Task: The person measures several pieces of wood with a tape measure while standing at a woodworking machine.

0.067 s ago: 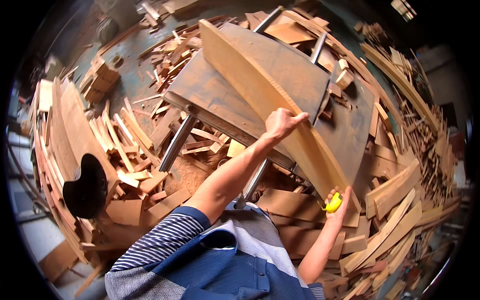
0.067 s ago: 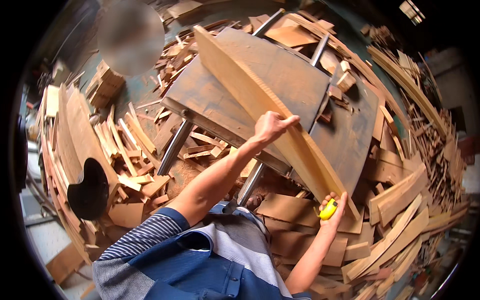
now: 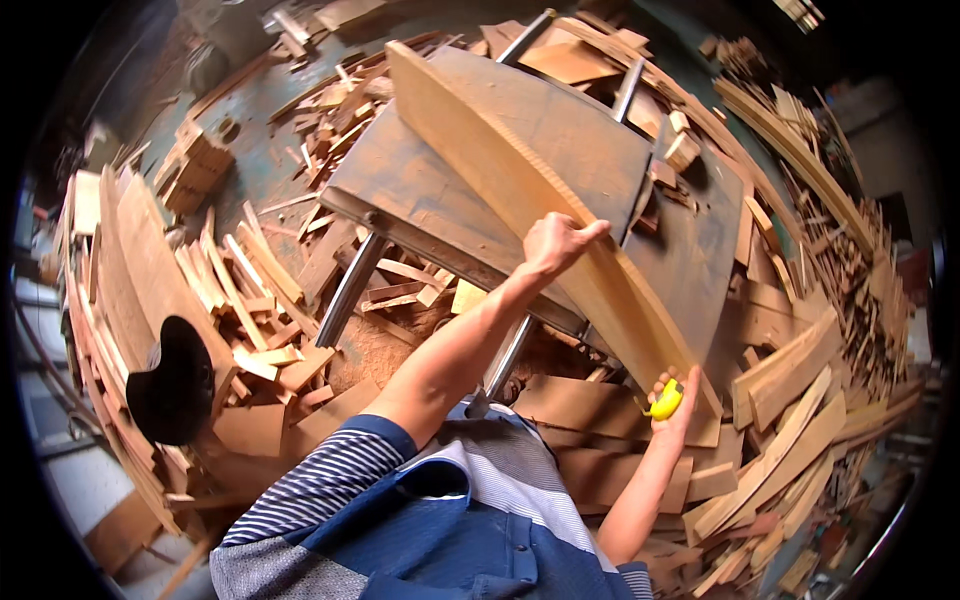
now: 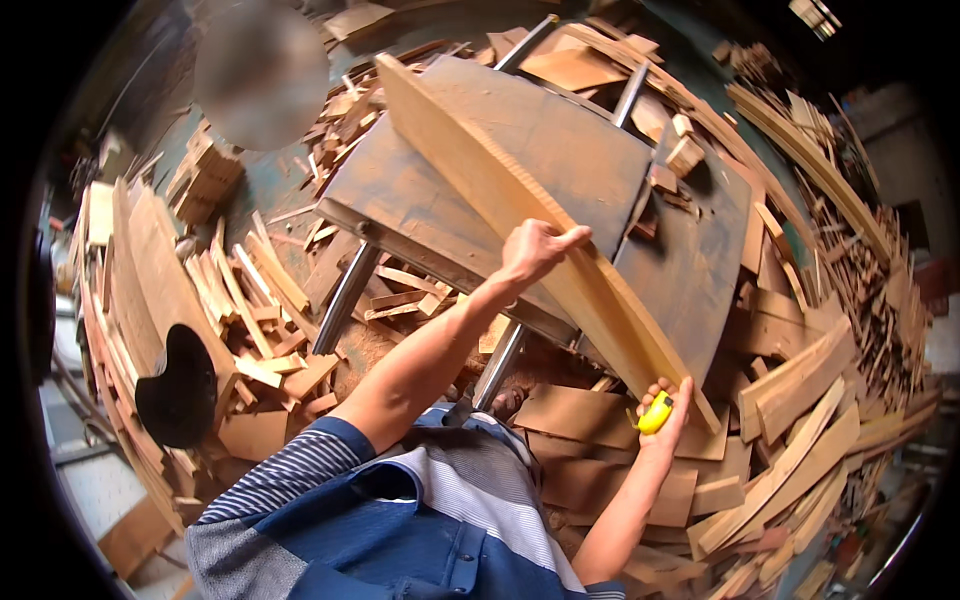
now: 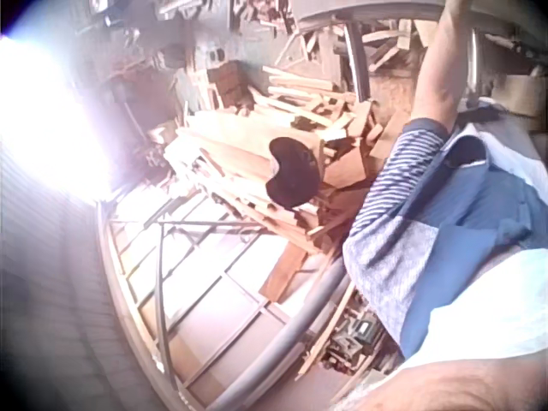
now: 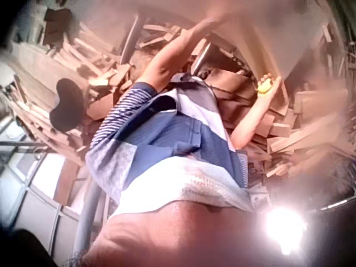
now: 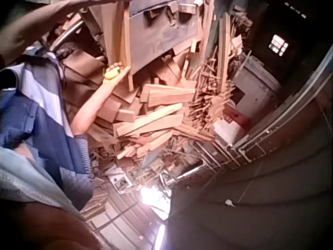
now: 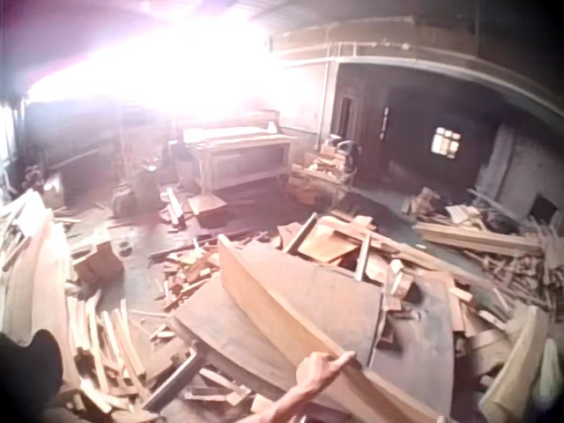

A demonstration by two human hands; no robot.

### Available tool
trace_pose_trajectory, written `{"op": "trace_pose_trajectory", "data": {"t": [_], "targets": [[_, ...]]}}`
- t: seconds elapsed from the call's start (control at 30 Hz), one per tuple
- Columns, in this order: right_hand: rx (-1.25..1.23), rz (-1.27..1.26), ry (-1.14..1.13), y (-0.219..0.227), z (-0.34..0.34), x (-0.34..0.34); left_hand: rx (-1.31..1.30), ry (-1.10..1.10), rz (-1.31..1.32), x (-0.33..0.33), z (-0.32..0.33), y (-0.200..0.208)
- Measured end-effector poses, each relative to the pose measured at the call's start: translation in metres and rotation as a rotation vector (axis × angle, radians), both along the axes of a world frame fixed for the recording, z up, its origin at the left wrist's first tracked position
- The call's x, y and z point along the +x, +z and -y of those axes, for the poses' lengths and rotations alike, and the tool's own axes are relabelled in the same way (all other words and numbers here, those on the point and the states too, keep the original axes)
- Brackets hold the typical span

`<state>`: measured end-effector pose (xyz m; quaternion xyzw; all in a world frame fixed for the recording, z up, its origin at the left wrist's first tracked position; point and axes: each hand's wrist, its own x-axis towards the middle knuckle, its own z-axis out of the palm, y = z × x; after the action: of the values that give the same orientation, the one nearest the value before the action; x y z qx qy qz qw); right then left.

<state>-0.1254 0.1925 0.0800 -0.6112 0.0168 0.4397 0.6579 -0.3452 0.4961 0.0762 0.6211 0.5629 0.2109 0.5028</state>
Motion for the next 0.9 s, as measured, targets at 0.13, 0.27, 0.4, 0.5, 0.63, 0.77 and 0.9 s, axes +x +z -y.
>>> {"op": "trace_pose_trajectory", "data": {"t": [0.13, 0.27, 0.4, 0.5, 0.63, 0.77, 0.9], "targets": [[0.016, -0.014, -0.023, -0.001, -0.003, -0.004, 0.012, 0.003, -0.024, -0.001, -0.001, -0.004], [0.026, -0.010, -0.027, -0.001, -0.005, -0.007, -0.001, -0.008, 0.014, -0.006, -0.001, -0.001], [0.003, -0.023, -0.068, -0.001, 0.000, -0.014, -0.058, -0.020, 0.041, -0.011, 0.006, 0.002], [0.041, -0.041, -0.092, 0.001, 0.006, -0.028, -0.047, -0.034, 0.068, -0.022, 0.013, -0.004], [0.132, -0.130, -0.115, -0.001, 0.020, -0.055, -0.104, 0.026, 0.163, -0.045, 0.031, -0.015], [0.101, -0.232, -0.157, -0.022, 0.048, -0.084, -0.138, 0.045, 0.259, -0.074, 0.062, -0.013], [0.044, -0.452, -0.222, -0.031, 0.068, -0.113, -0.358, 0.010, 0.225, -0.121, 0.080, -0.026]]}}
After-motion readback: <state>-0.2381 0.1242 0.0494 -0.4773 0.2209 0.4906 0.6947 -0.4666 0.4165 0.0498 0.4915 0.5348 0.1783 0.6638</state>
